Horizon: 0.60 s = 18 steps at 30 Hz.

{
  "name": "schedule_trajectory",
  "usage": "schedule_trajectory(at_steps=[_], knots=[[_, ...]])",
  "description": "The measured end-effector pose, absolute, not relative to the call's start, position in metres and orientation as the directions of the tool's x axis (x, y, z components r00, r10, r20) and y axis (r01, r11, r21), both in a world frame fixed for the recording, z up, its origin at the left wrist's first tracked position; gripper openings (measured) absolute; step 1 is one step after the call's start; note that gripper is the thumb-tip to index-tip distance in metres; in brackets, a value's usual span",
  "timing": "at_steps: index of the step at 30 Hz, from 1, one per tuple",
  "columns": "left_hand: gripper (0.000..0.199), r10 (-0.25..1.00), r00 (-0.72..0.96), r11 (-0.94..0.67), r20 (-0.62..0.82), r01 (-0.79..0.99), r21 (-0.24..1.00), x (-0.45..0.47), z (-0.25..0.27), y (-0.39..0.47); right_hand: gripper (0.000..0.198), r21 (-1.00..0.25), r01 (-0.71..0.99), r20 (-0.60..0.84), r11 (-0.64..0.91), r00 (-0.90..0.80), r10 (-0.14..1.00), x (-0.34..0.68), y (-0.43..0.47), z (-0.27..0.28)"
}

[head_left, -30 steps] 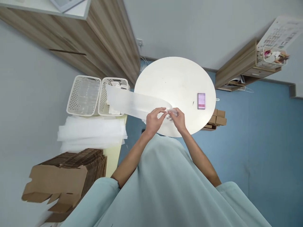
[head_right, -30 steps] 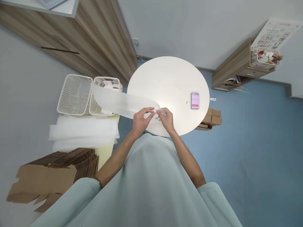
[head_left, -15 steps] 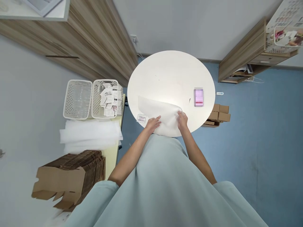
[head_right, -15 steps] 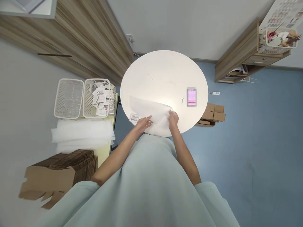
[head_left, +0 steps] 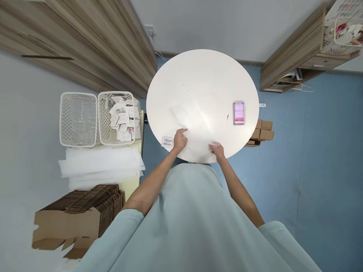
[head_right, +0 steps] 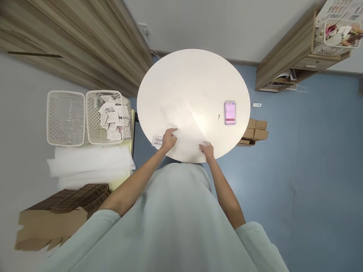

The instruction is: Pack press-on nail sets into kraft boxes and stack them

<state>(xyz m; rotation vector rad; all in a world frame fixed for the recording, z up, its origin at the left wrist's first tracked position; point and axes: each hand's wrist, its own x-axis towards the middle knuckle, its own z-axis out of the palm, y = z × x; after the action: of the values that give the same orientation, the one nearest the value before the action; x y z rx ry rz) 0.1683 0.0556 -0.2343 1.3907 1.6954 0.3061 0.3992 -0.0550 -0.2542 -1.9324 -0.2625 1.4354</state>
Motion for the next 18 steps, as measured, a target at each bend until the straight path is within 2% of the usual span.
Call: schedule_trajectory(at_steps=[4, 8, 13, 15, 18], knots=[[0.066, 0.898, 0.076, 0.258, -0.434, 0.707, 0.658, 0.16, -0.236, 0.076, 0.037, -0.656, -0.126, -0.732, -0.744, 0.345, 0.587, 0.392, -0.056, -0.253], [0.066, 0.873, 0.049, 0.312, -0.486, 0.709, 0.632, 0.139, -0.236, 0.095, 0.042, -0.663, -0.065, -0.718, -0.746, 0.337, 0.609, 0.387, -0.048, -0.261], [0.053, 0.868, -0.047, 0.37, -0.495, 0.726, 0.58, 0.092, -0.234, 0.104, 0.046, -0.666, -0.054, -0.696, -0.744, 0.403, 0.594, 0.383, -0.035, -0.269], [0.048, 0.878, 0.008, 0.292, -0.479, 0.784, 0.548, 0.069, -0.234, 0.1, 0.046, -0.676, -0.054, -0.683, -0.735, 0.422, 0.596, 0.382, -0.032, -0.27], [0.051, 0.839, 0.238, 0.045, -0.49, 0.866, 0.498, 0.039, -0.237, 0.086, 0.046, -0.691, -0.051, -0.664, -0.721, 0.439, 0.605, 0.38, -0.03, -0.271]])
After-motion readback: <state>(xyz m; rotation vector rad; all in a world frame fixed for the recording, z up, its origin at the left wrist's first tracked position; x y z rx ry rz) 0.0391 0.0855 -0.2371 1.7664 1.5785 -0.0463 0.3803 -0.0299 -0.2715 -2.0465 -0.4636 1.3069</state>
